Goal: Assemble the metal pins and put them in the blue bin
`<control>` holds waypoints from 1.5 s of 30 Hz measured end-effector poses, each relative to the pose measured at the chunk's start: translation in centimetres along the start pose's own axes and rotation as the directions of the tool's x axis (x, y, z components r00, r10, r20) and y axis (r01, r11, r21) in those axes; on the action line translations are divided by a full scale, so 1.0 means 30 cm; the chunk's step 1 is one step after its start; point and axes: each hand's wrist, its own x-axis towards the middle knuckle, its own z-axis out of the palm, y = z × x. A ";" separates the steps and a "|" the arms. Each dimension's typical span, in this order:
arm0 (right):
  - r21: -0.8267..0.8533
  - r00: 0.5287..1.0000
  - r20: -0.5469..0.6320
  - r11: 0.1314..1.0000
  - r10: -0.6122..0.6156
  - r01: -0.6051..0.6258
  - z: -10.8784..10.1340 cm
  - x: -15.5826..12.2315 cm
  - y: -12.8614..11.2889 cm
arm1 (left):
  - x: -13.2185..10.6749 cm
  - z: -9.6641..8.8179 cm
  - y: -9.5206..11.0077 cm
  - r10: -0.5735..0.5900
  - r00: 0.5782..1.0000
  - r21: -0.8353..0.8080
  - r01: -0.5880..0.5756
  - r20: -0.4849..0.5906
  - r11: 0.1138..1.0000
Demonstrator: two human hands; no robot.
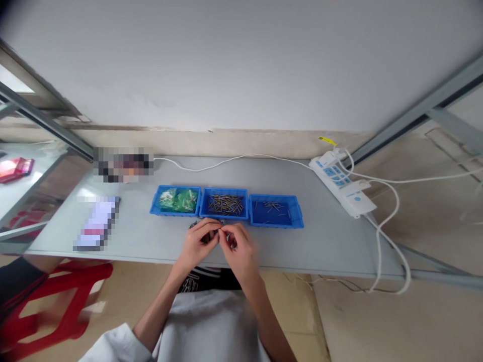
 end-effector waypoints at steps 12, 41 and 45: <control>0.254 0.973 -0.003 0.941 0.231 -0.223 0.025 -0.051 0.050 | 0.009 -0.002 0.018 -0.040 0.999 -0.067 0.037 -0.031 0.997; 0.273 0.948 0.098 0.908 0.303 -0.319 0.034 -0.043 0.064 | 0.001 0.007 0.000 -0.097 0.995 -0.052 0.095 -0.037 0.994; 0.278 0.950 0.082 0.908 0.301 -0.312 0.034 -0.041 0.059 | 0.003 0.006 0.003 -0.110 0.993 -0.044 0.108 -0.043 0.993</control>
